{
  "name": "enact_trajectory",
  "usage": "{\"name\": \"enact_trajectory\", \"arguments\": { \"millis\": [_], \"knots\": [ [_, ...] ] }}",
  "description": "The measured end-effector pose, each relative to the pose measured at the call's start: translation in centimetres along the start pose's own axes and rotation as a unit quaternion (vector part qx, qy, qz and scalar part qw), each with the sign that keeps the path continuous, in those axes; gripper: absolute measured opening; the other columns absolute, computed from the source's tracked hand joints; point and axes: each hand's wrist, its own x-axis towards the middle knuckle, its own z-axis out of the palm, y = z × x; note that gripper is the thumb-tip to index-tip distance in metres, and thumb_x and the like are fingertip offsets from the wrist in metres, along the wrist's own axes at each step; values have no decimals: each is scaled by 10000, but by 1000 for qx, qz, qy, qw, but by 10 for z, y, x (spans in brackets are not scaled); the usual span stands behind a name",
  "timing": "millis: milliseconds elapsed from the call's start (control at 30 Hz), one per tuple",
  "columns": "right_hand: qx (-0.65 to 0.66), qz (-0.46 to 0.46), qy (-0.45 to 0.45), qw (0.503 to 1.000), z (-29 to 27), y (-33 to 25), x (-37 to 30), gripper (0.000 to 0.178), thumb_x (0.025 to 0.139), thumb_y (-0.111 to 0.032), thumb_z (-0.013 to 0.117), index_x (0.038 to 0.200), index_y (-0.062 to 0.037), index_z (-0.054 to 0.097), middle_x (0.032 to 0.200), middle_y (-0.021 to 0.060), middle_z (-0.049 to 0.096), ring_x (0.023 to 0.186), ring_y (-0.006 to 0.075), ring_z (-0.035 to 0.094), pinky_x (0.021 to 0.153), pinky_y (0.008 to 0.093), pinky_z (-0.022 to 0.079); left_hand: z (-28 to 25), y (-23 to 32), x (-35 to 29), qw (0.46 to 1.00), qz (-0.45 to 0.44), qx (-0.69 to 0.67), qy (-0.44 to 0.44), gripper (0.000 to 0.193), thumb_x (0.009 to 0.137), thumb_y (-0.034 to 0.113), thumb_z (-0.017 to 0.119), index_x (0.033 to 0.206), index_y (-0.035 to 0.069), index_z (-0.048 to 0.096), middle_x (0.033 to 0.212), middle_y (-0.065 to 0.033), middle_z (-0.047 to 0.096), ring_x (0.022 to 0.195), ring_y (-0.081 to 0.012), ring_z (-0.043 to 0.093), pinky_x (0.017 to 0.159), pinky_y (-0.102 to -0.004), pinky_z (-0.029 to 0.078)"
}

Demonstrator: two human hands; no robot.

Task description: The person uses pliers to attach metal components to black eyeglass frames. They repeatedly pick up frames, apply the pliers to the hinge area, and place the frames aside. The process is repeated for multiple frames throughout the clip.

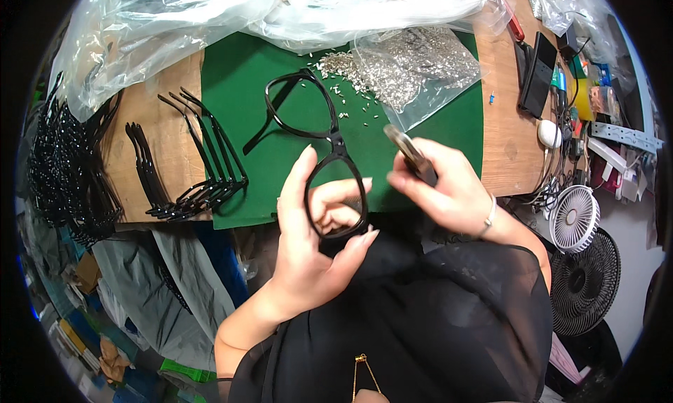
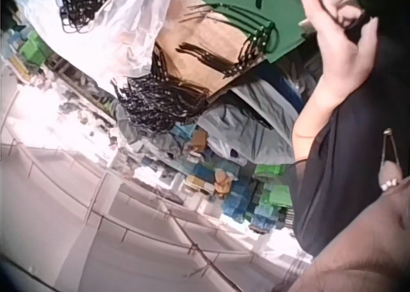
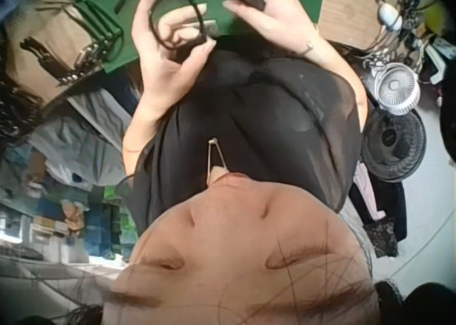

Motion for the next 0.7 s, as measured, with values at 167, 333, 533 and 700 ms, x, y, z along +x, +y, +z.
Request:
{"name": "enact_trajectory", "arguments": {
  "millis": [167,333,533,700],
  "knots": [
    [209,-72,14,975,23,-4,-20,108,800,-92,603,794,-10,533,685,41,526,606,71,470,552,226,407,11,-5,3,990,66,120,8,888,708,-139,577,1344,39,-16,1200,-204,437,926,-210,574,816,-287,468],
    [165,-131,61,976,34,0,-23,109,822,-93,588,794,-9,525,756,50,533,646,73,497,558,234,423,15,-3,3,986,103,125,48,882,709,-138,582,1341,36,-8,1205,-214,431,899,-196,579,814,-284,468],
    [423,26,-29,905,33,-10,-24,165,831,-119,593,904,-6,497,823,20,543,784,68,505,710,213,412,17,-7,1,979,108,166,56,879,690,-118,606,1328,-8,12,1208,-195,448,877,-195,576,784,-283,496],
    [362,22,-76,929,29,-12,-24,156,842,-118,577,923,-10,500,810,-9,506,773,47,452,690,200,390,11,6,0,996,26,77,32,851,744,-90,574,1340,45,-18,1189,-181,466,994,-187,537,862,-304,458]
  ]
}}
